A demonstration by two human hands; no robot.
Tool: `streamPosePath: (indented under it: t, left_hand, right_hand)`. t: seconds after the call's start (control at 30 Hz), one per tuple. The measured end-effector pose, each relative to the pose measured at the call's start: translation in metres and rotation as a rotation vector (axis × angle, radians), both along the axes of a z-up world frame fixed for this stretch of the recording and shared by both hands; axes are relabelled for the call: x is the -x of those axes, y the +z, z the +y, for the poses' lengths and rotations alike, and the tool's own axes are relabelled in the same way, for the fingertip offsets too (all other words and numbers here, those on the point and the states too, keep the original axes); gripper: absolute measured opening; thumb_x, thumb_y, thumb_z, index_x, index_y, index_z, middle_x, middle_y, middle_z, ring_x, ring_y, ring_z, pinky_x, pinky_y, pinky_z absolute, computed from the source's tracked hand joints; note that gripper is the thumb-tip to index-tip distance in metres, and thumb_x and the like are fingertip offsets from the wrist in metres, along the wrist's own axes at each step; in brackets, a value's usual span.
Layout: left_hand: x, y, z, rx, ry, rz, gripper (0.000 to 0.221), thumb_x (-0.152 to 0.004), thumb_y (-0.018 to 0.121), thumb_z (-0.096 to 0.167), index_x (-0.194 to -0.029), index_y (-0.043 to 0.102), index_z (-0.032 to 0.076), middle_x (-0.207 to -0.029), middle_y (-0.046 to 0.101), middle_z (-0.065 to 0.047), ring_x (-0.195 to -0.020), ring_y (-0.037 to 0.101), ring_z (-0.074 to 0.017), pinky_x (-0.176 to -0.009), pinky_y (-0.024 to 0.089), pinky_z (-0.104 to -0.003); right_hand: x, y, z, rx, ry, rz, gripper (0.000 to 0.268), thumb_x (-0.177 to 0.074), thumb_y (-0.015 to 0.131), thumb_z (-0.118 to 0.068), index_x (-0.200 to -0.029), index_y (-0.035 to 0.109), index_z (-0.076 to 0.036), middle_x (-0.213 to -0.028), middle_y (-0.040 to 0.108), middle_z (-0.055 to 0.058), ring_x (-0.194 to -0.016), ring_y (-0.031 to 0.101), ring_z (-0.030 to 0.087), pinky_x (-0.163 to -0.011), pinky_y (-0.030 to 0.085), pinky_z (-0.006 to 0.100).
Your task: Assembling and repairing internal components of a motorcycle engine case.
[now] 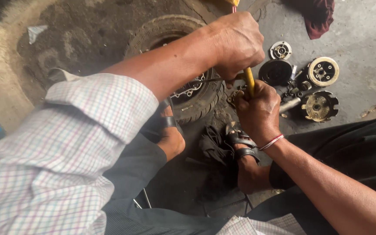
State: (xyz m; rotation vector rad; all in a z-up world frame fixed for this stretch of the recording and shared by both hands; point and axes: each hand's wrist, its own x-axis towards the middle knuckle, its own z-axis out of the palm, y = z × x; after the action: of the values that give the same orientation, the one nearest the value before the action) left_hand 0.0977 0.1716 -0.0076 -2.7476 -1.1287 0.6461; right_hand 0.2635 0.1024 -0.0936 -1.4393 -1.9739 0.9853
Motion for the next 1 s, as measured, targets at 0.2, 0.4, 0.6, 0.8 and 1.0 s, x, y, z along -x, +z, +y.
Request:
streamPosePath:
  t: [0.2,0.4,0.6,0.8,1.0]
  left_hand:
    - [0.002,0.0,-0.006,-0.036,-0.067,-0.064,0.038,-0.066,0.091,0.053,-0.074,0.078,0.019,-0.072,0.074,-0.002,-0.072,0.073,-0.0226,-0.066,0.058,-0.038]
    - [0.001,0.005,-0.011,0.033,-0.064,-0.047,0.033,-0.068,0.09,0.05,-0.075,0.078,0.02,-0.073,0.074,-0.001,-0.071,0.073,-0.0218,-0.066,0.058,-0.038]
    - [0.008,0.002,-0.017,-0.042,-0.044,-0.106,0.037,-0.07,0.089,0.054,-0.073,0.078,0.019,-0.071,0.073,-0.002,-0.07,0.073,-0.0216,-0.063,0.059,-0.037]
    - [0.001,0.0,-0.021,-0.045,0.003,-0.161,0.025,-0.069,0.09,0.041,-0.073,0.078,0.019,-0.071,0.074,-0.001,-0.071,0.073,-0.0208,-0.064,0.06,-0.038]
    - [0.001,-0.007,-0.02,-0.108,-0.011,-0.245,0.021,-0.064,0.09,0.034,-0.073,0.078,0.018,-0.07,0.073,-0.003,-0.071,0.073,-0.0224,-0.064,0.06,-0.039]
  right_hand:
    - [0.004,0.001,-0.013,0.054,-0.037,0.062,0.004,-0.09,0.067,-0.004,-0.089,0.067,-0.001,-0.06,0.057,0.006,-0.056,0.048,0.008,-0.05,0.042,0.029]
    - [0.002,-0.003,-0.018,0.087,-0.037,0.109,0.01,-0.09,0.069,-0.007,-0.085,0.066,0.001,-0.063,0.059,0.007,-0.057,0.05,0.009,-0.051,0.042,0.031]
    - [0.002,0.007,-0.013,-0.038,-0.028,-0.065,0.012,-0.088,0.071,-0.011,-0.092,0.068,0.0,-0.067,0.066,0.013,-0.056,0.063,0.017,-0.054,0.05,0.037]
    - [-0.01,0.005,-0.01,-0.089,0.014,-0.22,0.01,-0.089,0.069,-0.01,-0.089,0.065,0.0,-0.071,0.066,0.02,-0.063,0.069,0.034,-0.057,0.052,0.041]
    - [-0.015,0.001,-0.004,-0.102,0.017,-0.275,0.012,-0.082,0.07,-0.009,-0.084,0.06,-0.002,-0.07,0.066,0.018,-0.065,0.069,0.038,-0.057,0.053,0.045]
